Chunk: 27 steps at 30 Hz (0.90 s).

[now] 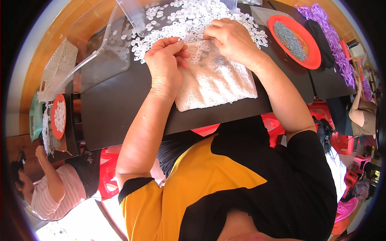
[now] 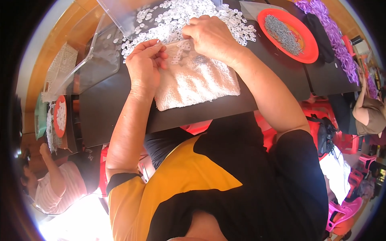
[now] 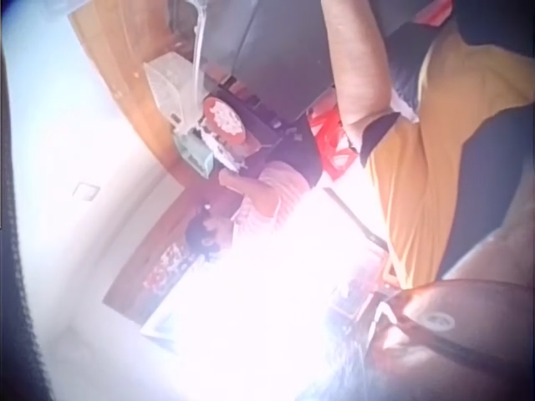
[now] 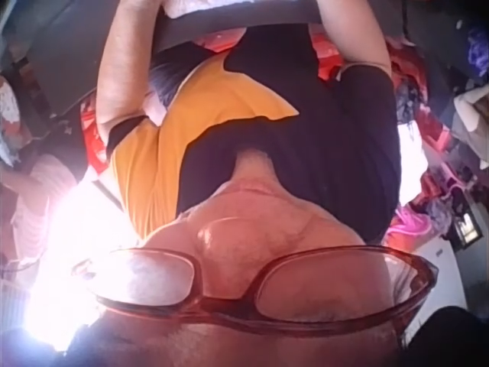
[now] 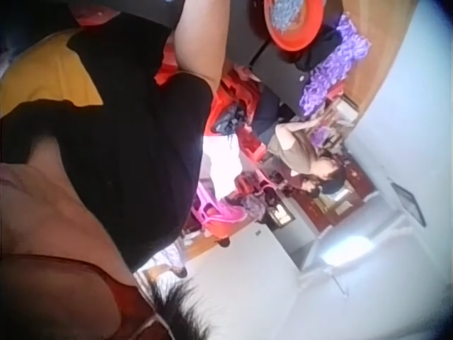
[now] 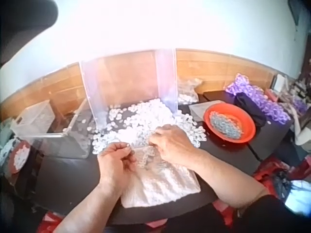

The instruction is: Assembling small white plastic components by manually inserting tiny grey parts into them.

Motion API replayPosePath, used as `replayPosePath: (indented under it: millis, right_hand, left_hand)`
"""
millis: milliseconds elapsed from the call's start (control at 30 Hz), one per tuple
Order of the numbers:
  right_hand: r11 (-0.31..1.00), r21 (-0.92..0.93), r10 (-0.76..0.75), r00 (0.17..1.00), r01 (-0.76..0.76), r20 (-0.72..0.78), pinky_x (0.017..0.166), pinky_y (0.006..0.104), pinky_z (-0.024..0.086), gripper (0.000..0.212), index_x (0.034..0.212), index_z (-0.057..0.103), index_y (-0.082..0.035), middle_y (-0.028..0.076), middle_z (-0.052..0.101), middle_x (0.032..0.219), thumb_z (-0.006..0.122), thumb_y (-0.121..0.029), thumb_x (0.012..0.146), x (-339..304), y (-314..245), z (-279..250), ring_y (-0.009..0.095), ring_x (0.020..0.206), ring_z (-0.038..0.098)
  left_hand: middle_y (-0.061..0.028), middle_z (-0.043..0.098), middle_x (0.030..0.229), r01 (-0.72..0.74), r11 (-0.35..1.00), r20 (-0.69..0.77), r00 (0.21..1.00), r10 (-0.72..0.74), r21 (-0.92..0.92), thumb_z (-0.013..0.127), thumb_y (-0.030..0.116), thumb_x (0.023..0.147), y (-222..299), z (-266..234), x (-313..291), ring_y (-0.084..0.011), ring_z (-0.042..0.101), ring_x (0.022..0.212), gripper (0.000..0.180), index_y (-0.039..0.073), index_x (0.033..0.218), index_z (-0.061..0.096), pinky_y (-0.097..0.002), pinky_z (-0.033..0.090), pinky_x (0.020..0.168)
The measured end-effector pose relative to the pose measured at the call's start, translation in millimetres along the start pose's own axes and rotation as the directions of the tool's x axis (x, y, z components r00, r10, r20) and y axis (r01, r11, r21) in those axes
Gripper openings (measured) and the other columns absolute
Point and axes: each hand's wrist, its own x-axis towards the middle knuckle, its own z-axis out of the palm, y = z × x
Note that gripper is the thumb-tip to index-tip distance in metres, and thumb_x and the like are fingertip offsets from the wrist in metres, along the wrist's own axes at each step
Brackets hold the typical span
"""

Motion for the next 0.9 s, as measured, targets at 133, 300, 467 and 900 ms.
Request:
replayPosePath:
  millis: [133,300,467,900]
  right_hand:
    - [0.995,0.061,-0.082,0.995,0.085,-0.056,0.077,0.0397,0.048,0.014,0.084,0.066,-0.009,0.004,0.061,0.083,0.063,0.0,0.074,1,-11,1,0.026,0.089,0.06]
    - [0.993,0.074,-0.096,0.995,0.095,0.006,0.079,0.0399,0.048,0.009,0.084,0.068,-0.012,0.002,0.063,0.086,0.064,-0.008,0.077,2,-6,12,0.024,0.092,0.061]
    - [0.977,0.211,0.022,0.999,-0.027,0.026,0.076,0.043,0.049,0.008,0.084,0.067,-0.009,0.005,0.066,0.086,0.061,-0.007,0.079,4,0,-2,0.03,0.088,0.063]
    - [0.956,-0.042,0.294,0.933,-0.292,0.209,0.08,0.0379,0.049,0.029,0.106,0.066,-0.009,0.011,0.068,0.096,0.066,-0.029,0.085,43,25,-38,0.028,0.09,0.066]
  left_hand:
    - [-0.0137,0.062,0.076,-0.002,0.999,0.011,1.0,0.002,-0.047,0.06,-0.001,0.084,1,-1,-1,-0.0168,0.057,0.057,0.012,-0.007,0.093,0.059,-0.0265,0.042,0.045]
    - [-0.0139,0.062,0.075,-0.008,0.999,0.028,1.0,0.009,-0.035,0.058,-0.001,0.083,2,0,-1,-0.0167,0.056,0.056,0.011,-0.007,0.092,0.059,-0.0269,0.041,0.045]
    - [-0.0136,0.062,0.075,0.002,0.997,0.037,0.999,0.001,-0.076,0.058,-0.001,0.081,3,-1,-1,-0.0161,0.055,0.055,0.01,-0.007,0.089,0.059,-0.0267,0.04,0.044]
    - [-0.0102,0.061,0.073,-0.01,1.0,0.017,1.0,0.01,0.003,0.058,0.001,0.082,0,2,-5,-0.0128,0.054,0.055,0.008,-0.005,0.086,0.06,-0.0244,0.038,0.044]
